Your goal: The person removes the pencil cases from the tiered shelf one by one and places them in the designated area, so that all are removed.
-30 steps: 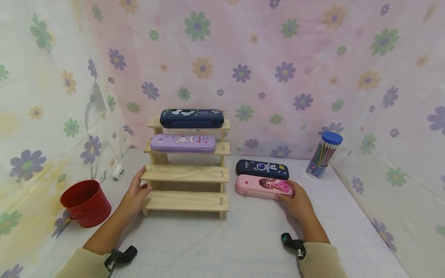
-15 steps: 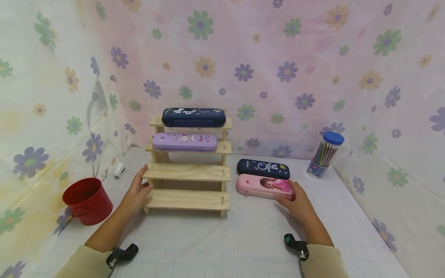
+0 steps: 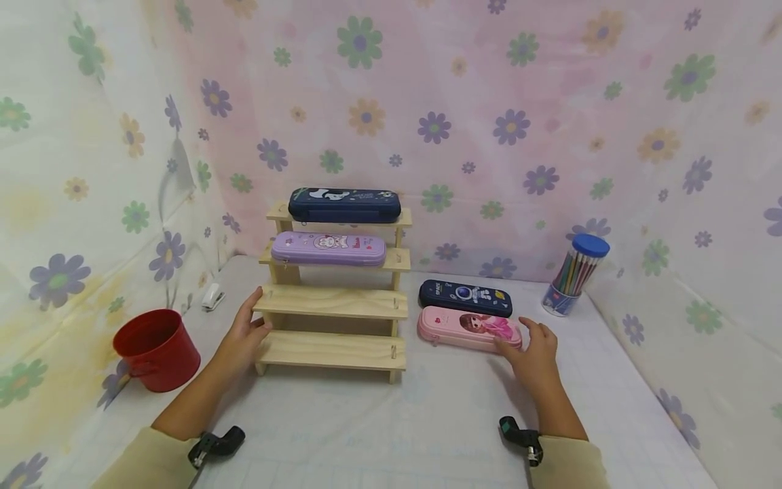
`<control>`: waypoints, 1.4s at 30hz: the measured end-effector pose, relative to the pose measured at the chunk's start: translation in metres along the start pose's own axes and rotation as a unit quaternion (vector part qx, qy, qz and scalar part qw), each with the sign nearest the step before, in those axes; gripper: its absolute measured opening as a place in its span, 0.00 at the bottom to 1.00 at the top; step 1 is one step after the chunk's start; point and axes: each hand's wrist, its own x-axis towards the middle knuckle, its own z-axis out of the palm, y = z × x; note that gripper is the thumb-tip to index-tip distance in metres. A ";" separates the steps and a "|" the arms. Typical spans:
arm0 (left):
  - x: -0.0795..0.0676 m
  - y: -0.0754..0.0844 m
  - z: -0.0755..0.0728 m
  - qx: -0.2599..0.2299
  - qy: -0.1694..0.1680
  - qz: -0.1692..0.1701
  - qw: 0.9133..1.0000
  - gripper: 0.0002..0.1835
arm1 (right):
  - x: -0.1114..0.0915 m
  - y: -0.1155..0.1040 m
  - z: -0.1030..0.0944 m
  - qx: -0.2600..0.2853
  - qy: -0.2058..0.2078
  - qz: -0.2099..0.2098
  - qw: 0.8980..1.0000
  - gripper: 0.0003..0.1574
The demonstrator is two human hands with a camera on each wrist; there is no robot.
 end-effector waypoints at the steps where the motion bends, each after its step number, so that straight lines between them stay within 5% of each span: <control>1: 0.000 0.000 0.000 -0.001 0.000 0.000 1.000 0.41 | -0.001 -0.002 0.000 0.002 0.011 0.003 1.000 0.64; 11: 0.002 -0.003 0.001 0.000 0.001 0.002 1.000 0.41 | -0.022 -0.046 0.021 0.037 0.074 -0.055 0.995 0.52; 19: 0.001 -0.004 -0.003 -0.004 0.001 0.002 1.000 0.41 | -0.041 -0.083 0.048 0.026 0.045 -0.151 0.987 0.46; 27: 0.002 -0.003 -0.001 -0.006 -0.003 0.007 1.000 0.41 | -0.047 -0.111 0.069 0.024 0.015 -0.171 0.985 0.46; 42: 0.003 -0.002 -0.002 0.000 -0.005 0.002 1.000 0.41 | -0.037 -0.171 0.085 0.049 0.013 -0.262 0.964 0.47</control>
